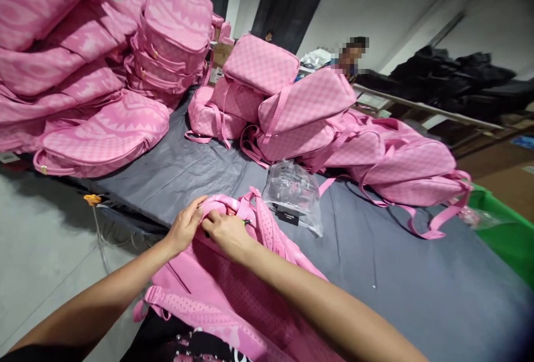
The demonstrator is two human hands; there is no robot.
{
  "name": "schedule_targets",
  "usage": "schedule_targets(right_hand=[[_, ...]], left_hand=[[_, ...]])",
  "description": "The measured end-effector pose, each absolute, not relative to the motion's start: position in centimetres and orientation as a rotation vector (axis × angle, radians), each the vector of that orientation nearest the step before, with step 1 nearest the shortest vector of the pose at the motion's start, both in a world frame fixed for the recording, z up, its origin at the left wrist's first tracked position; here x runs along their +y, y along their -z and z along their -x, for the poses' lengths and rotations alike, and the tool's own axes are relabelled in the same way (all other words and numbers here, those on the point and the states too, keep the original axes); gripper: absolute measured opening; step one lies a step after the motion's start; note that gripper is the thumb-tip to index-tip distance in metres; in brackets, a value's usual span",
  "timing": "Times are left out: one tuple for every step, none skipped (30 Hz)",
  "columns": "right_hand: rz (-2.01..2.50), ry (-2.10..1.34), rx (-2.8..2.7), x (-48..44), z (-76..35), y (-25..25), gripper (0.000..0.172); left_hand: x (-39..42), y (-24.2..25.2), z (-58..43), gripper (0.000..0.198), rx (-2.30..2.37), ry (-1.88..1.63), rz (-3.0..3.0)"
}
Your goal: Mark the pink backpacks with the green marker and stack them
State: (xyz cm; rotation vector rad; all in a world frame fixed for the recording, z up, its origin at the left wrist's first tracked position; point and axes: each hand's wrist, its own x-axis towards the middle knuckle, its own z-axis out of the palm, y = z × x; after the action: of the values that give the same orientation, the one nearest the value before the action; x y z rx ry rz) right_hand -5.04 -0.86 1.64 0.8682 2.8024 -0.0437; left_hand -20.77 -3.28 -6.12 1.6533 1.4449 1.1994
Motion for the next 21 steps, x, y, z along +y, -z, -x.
schedule_targets(right_hand=[[-0.848,0.057,2.807,-1.0,4.7,-1.8,0.029],[-0.836,0.077,2.804,-1.0,4.2,-2.0,0.029],[-0.843,0.099,2.791,-1.1,3.5,-2.1,0.029],[-0.874,0.12,2.761,-1.1,2.5,-2.3,0.03],[-0.926,0.139,2.719,-1.2,1.4,-2.5,0.031],[-0.994,0.153,2.667,-1.4,0.2,-2.7,0.032],[-1.073,0.162,2.61,-1.6,-1.1,-2.9,0.032],[-1.152,0.166,2.557,-2.0,-2.2,-3.2,0.031],[-1.226,0.168,2.515,-2.5,-3.2,-3.6,0.03],[-1.296,0.166,2.49,-3.0,-4.0,-4.0,0.029],[-1.364,0.164,2.479,-3.8,-4.8,-4.4,0.029],[-1.429,0.161,2.478,-4.7,-5.5,-4.7,0.029],[-1.483,0.151,2.492,-5.8,-6.2,-4.9,0.028],[-1.543,0.172,2.499,-7.1,-7.1,-5.0,0.026],[-1.609,0.265,2.481,-8.6,-8.2,-5.0,0.023],[-1.675,0.449,2.421,-10.3,-9.4,-4.8,0.019],[-1.743,0.698,2.303,-12.0,-10.8,-4.5,0.016],[-1.801,0.996,2.12,-13.8,-12.4,-4.3,0.014],[-1.861,1.25,1.924,-15.4,-14.0,-4.1,0.016],[-1.988,1.367,1.821,-16.7,-15.6,-4.1,0.017],[-2.109,1.419,1.777,-17.6,-17.3,-4.3,0.021]], left_hand=[[-3.5,6.2,20.9,0.067,1.448,-1.178,-1.669],[-3.6,6.3,21.1,0.07,1.466,-1.144,-1.687],[-3.6,6.4,21.2,0.072,1.5,-1.101,-1.706],[-3.5,6.5,21.4,0.075,1.544,-1.052,-1.726],[-3.3,6.7,21.5,0.078,1.59,-1.006,-1.743],[-3.2,6.9,21.7,0.081,1.624,-0.965,-1.752],[-3.1,7.2,21.8,0.084,1.638,-0.933,-1.754],[-3.2,7.5,22.0,0.086,1.627,-0.9,-1.756],[-3.6,7.8,22.2,0.087,1.6,-0.862,-1.766],[-4.1,8.1,22.5,0.088,1.576,-0.824,-1.777],[-4.7,8.3,22.7,0.088,1.572,-0.794,-1.783],[-5.5,8.3,22.8,0.086,1.585,-0.763,-1.784],[-6.2,8.0,22.8,0.081,1.606,-0.729,-1.784],[-6.8,7.3,22.5,0.073,1.62,-0.695,-1.792],[-7.4,6.2,21.9,0.064,1.615,-0.664,-1.817],[-7.8,4.7,21.0,0.053,1.577,-0.637,-1.873],[-8.2,2.8,19.6,0.044,1.509,-0.627,-1.965],[-8.4,0.7,17.9,0.036,1.404,-0.65,-2.081],[-8.6,-1.7,15.9,0.038,1.241,-0.7,-2.222],[-8.6,-4.1,13.6,0.052,1.043,-0.766,-2.364],[-8.4,-6.5,11.3,0.063,0.803,-0.848,-2.506]])
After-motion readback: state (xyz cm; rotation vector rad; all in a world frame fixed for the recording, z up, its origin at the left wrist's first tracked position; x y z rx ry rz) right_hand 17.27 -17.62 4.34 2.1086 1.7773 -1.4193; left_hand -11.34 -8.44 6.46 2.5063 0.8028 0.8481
